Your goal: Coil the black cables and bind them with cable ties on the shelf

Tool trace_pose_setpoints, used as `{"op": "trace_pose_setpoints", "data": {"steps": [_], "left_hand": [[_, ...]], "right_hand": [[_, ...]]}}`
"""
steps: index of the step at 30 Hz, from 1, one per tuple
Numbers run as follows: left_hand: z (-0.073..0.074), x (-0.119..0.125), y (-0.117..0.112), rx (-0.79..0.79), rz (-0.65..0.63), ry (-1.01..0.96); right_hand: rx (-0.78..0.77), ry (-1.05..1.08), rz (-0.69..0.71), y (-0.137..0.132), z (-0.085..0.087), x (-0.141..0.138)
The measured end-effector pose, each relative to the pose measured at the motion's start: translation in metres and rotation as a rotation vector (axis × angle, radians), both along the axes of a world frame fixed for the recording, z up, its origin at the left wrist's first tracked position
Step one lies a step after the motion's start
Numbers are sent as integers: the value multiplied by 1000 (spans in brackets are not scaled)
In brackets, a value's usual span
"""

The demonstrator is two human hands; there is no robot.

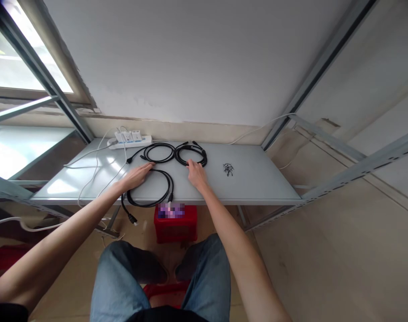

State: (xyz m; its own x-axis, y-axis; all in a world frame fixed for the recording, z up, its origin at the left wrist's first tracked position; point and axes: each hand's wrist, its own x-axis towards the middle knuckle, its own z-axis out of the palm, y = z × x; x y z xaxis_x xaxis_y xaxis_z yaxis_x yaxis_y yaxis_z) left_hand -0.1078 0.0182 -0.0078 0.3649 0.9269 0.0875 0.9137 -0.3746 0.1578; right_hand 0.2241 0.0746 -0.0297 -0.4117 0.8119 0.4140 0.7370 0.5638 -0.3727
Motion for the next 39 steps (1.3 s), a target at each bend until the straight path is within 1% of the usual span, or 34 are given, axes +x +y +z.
{"op": "trace_pose_setpoints", "data": {"steps": [3,5,7,10,14,16,20,22,26,28,30,32,34,35,37,38,39], "left_hand": [[-1,6,0,-16,-22,-37],[0,7,-1,22,-25,-26],[4,3,-4,71,2,22],[10,-13,-7,100,97,103],[17,-37,-2,37,235,150],[20,-46,4,12,259,204],[20,-61,22,-5,258,282],[18,-68,31,-18,265,239],[17,-79,47,-39,322,84],[21,-81,51,-74,316,32],[28,-81,52,-135,286,-12],[38,-74,49,-162,274,-35],[50,-56,43,-92,280,-42],[55,-42,38,-9,272,-58],[61,-5,28,162,250,-154],[60,16,23,213,231,-233],[57,39,17,225,197,-315]], "right_hand": [[-15,-2,0,1,0,1],[-25,-9,-6,0,1,1],[-32,-13,-10,-1,2,1],[-32,-16,-6,-2,4,0],[-25,-19,-9,-1,3,0],[-20,-19,-12,0,2,0],[-18,-26,-20,1,0,0],[-29,-36,-23,1,1,0],[-34,-46,-23,0,3,0],[-32,-44,-26,0,4,0],[-37,-53,-29,0,4,0],[-39,-83,-31,0,4,0],[-37,-120,-23,0,4,-1],[-34,-132,-18,1,4,-1],[-32,-136,-4,1,3,0],[-29,-132,-1,2,2,0],[-19,-124,0,2,1,1]]}}
